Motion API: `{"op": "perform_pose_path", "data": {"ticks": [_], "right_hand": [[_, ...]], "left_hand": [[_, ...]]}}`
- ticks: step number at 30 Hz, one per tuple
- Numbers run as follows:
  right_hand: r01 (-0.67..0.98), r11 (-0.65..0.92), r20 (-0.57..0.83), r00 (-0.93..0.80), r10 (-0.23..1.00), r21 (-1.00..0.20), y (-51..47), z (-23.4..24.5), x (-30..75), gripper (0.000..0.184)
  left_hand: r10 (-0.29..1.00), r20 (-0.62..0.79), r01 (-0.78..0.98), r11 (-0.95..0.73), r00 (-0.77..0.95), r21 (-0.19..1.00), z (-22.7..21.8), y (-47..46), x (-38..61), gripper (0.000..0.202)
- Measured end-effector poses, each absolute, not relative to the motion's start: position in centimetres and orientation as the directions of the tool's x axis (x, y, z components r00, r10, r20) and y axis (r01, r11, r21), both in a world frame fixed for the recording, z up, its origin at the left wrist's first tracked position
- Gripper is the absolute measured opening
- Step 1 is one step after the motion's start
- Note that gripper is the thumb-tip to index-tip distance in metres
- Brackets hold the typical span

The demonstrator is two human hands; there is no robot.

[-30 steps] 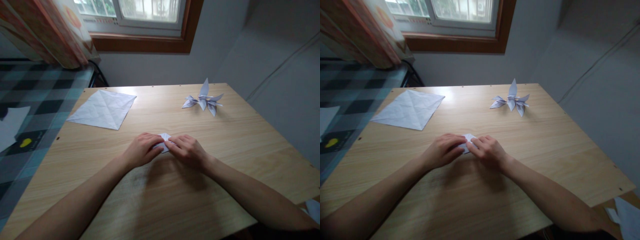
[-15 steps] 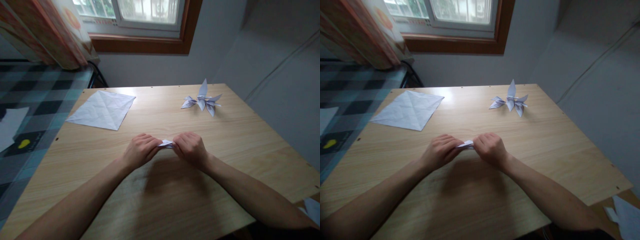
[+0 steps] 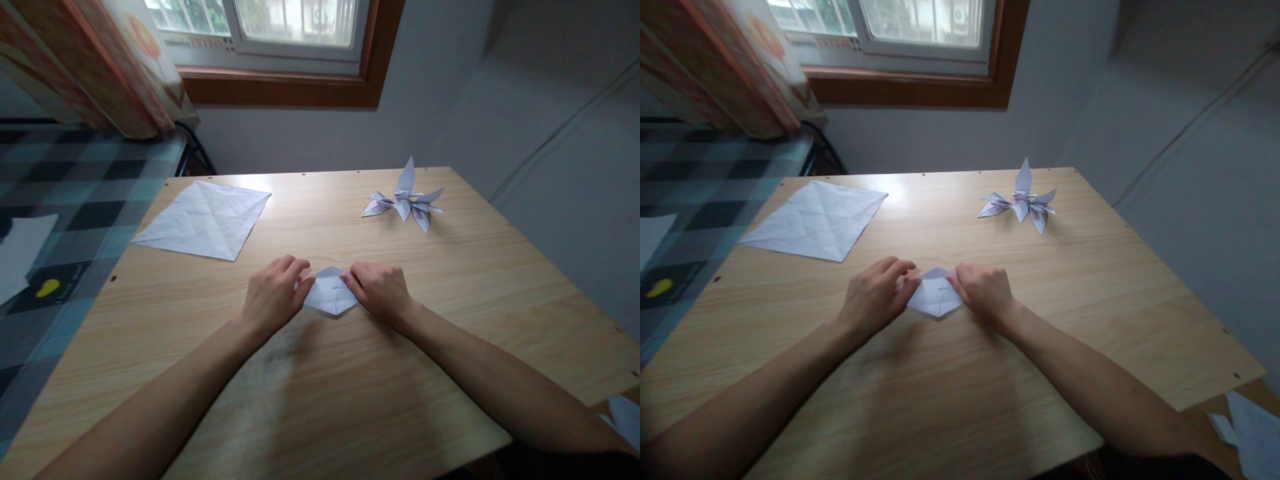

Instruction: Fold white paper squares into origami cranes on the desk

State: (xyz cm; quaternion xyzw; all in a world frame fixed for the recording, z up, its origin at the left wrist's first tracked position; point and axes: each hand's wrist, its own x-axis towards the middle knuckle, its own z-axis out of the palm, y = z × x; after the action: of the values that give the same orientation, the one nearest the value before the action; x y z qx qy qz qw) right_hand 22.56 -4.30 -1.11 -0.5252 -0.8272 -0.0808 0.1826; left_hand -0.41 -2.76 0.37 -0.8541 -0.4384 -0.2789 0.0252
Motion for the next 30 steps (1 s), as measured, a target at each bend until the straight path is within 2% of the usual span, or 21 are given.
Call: {"op": "perform_pose_path", "data": {"ticks": [4,6,8,12,14,17,24,30], "right_hand": [[0.919,0.393,0.379,-0.357,0.853,-0.019,-3.9,-0.7,22.6,0.02],[0.91,0.416,0.409,-0.378,0.831,-0.004,-3.8,-0.6,22.6,0.016],[0.891,0.453,0.452,-0.399,0.798,-0.013,-3.8,-0.6,22.6,0.014],[0.755,0.651,0.49,-0.542,0.683,-0.073,-3.8,-1.3,22.2,0.037],[0.656,0.746,0.417,-0.649,0.636,-0.116,-4.0,-1.8,22.0,0.054],[0.624,0.766,0.276,-0.718,0.64,-0.154,-4.3,-2.1,21.6,0.074],[0.697,0.709,0.142,-0.695,0.705,-0.109,-4.5,-1.6,22.3,0.086],[0.702,0.707,0.156,-0.692,0.705,-0.082,-4.6,-1.6,23.4,0.09]], "left_hand": [[0.532,0.551,0.639,-0.77,0.642,-0.001,0.2,-2.6,-0.5,0.025],[0.416,0.504,0.495,-0.869,0.757,-0.025,0.0,-2.7,-0.4,0.025],[0.36,0.426,0.397,-0.918,0.83,0.002,-0.3,-2.8,-0.1,0.024],[0.391,0.372,0.406,-0.913,0.842,0.042,-0.6,-2.8,0.3,0.028],[0.392,0.376,0.406,-0.913,0.84,0.045,-0.6,-2.8,0.4,0.029],[0.387,0.372,0.406,-0.913,0.844,0.03,-0.4,-2.8,0.3,0.029],[0.389,0.398,0.419,-0.908,0.831,0.012,-0.3,-2.8,-0.3,0.032],[0.384,0.435,0.443,-0.896,0.815,-0.039,-0.2,-2.9,-0.4,0.028]]}}
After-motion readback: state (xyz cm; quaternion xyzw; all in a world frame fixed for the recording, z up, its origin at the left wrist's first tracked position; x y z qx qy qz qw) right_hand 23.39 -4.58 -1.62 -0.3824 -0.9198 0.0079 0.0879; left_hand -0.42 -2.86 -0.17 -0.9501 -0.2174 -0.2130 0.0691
